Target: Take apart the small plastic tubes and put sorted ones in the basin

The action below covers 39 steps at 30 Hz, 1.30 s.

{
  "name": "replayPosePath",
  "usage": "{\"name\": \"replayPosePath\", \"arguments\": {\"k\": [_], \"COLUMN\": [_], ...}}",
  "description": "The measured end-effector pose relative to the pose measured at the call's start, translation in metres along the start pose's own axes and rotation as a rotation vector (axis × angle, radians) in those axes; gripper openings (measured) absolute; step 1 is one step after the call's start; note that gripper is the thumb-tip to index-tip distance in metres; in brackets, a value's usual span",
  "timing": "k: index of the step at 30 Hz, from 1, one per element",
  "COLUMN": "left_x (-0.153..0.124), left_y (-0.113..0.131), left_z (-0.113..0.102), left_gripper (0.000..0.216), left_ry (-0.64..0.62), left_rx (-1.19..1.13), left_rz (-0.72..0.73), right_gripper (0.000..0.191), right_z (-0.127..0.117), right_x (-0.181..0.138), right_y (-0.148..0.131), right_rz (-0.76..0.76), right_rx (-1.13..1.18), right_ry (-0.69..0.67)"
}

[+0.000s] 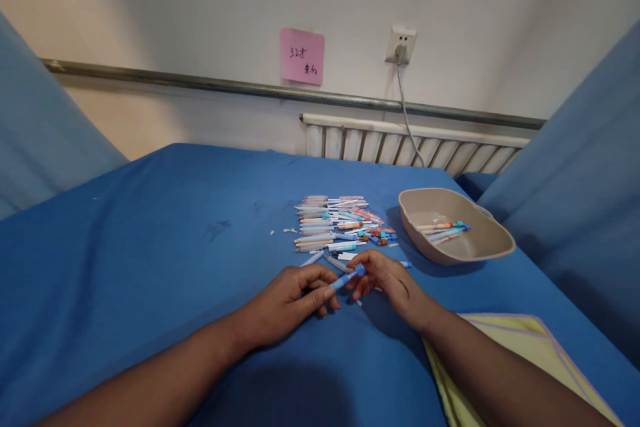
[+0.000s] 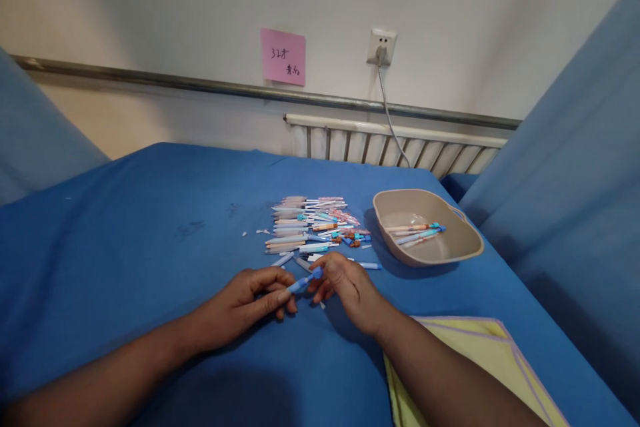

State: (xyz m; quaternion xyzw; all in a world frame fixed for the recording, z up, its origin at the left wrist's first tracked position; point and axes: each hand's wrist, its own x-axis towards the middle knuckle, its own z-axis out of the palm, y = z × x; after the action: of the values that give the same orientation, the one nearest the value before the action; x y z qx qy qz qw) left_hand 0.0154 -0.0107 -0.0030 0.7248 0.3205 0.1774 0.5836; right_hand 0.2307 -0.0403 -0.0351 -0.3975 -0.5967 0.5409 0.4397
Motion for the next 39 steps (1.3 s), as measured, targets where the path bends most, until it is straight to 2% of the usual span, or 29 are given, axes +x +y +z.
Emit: {"name": "replayPosePath", "arguments": {"k": [3,8,11,14,18,22,25,28,32,35,39], "left_x": [0.001,0.006,0.015,0.034,0.077,0.139,0.189,0.232,0.274,0.294,0.307], "left_y": [0.0,0.011,0.03,0.059,0.103,0.137,0.149,0.146,0.124,0.105,0.087], "left_z": [0.0,0.0,-0.002,-0.002,0.008,0.032,0.053,0.072,0.088,0.093,0.095], "left_gripper": [0.025,0.028,0.03,0.031,0.029,0.031,0.027,0.025,0.02,0.015,0.015], "left_ry": [0.044,0.149,0.216,0.222,0.201,0.169,0.155,0.13,0.101,0.078,0.032], "left_rx": [-0.011,0.059,0.058,-0.006,0.003,0.137,0.215,0.295,0.424,0.561,0.761], "left_rz": [-0.02,-0.016,0.035,0.05,0.079,0.175,0.3,0.312,0.277,0.239,0.177], "right_gripper": [0.061,0.054,0.05,0.031,0.013,0.017,0.022,0.026,0.029,0.031,0.029], "right_z": [-0.002,-0.002,0.0,0.003,0.002,-0.002,-0.004,-0.006,-0.009,-0.01,-0.011], "right_x": [0.008,0.023,0.028,0.027,0.02,0.016,0.016,0.017,0.016,0.016,0.015], "right_y": [0.007,0.008,0.009,0.008,-0.003,-0.014,-0.018,-0.02,-0.025,-0.028,-0.031], "right_rz": [0.042,0.017,0.034,0.019,-0.052,-0.115,-0.126,-0.156,-0.193,-0.238,-0.267], "right_rx": [0.123,0.232,0.144,-0.122,-0.477,-0.67,-0.776,-0.848,-0.907,-0.937,-0.962], "right_ry": [0.084,0.225,0.237,0.173,0.036,-0.051,-0.09,-0.112,-0.174,-0.21,-0.246]}}
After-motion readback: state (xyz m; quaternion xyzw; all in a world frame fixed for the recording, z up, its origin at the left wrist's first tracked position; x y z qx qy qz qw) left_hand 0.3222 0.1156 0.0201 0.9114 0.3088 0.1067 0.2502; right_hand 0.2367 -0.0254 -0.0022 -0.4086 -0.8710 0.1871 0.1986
